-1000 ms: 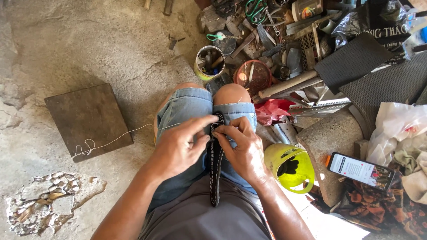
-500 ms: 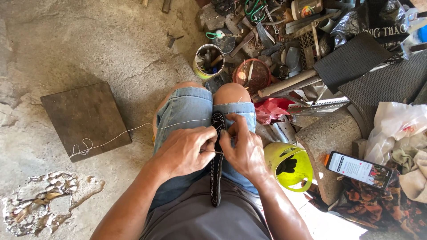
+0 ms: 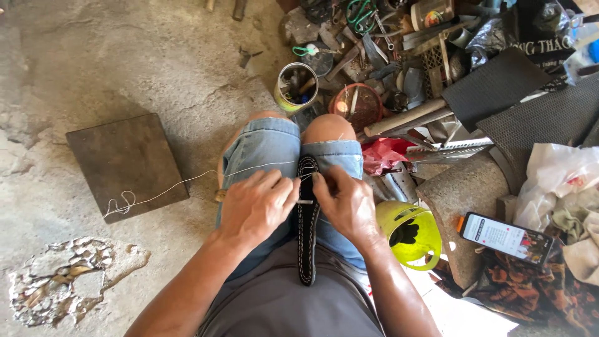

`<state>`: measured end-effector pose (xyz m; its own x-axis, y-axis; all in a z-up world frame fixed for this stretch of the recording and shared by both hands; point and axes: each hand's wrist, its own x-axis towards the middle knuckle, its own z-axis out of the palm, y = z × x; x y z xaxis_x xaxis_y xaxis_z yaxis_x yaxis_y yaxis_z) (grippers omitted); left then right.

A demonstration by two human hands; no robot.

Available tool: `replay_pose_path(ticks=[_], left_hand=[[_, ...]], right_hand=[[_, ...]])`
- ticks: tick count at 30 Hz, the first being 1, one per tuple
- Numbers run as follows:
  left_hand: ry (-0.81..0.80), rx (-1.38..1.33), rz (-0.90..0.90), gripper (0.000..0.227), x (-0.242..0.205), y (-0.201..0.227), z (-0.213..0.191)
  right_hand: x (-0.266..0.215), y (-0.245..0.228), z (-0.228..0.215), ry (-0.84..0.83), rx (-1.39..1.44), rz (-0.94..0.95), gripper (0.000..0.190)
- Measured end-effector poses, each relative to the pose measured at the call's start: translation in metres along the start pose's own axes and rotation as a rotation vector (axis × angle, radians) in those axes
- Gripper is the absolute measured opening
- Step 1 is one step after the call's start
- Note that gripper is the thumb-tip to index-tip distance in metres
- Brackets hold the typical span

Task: Hand-stitching a replacement sole onto a shoe using a needle and thread

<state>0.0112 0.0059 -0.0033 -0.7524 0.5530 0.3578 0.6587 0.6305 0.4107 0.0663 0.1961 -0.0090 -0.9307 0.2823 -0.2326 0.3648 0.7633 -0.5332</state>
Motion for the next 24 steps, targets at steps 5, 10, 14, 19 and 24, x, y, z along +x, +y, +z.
replay_pose_path(ticks=[5, 10, 14, 19, 24], left_hand=[[-0.125, 0.097, -0.015, 0.002, 0.003, 0.0, 0.007], [-0.226, -0.017, -0.037, 0.023, 0.013, 0.017, 0.01], [-0.257, -0.098, -0.029, 0.017, 0.009, 0.018, 0.033], [-0.329, -0.484, -0.262, 0.004, 0.026, 0.028, -0.012], [-0.428, -1.092, -0.428, 0.014, 0.012, -0.01, -0.066]], right_hand=[[-0.015, 0.003, -0.012, -0.034, 0.158, 0.034, 0.027], [-0.031, 0.01, -0.015, -0.031, 0.223, 0.016, 0.02], [-0.036, 0.014, -0.014, -0.01, 0.253, -0.008, 0.019], [-0.032, 0.009, -0.005, 0.095, 0.111, -0.1, 0.018], [-0.028, 0.001, -0.003, 0.124, 0.004, -0.152, 0.021]])
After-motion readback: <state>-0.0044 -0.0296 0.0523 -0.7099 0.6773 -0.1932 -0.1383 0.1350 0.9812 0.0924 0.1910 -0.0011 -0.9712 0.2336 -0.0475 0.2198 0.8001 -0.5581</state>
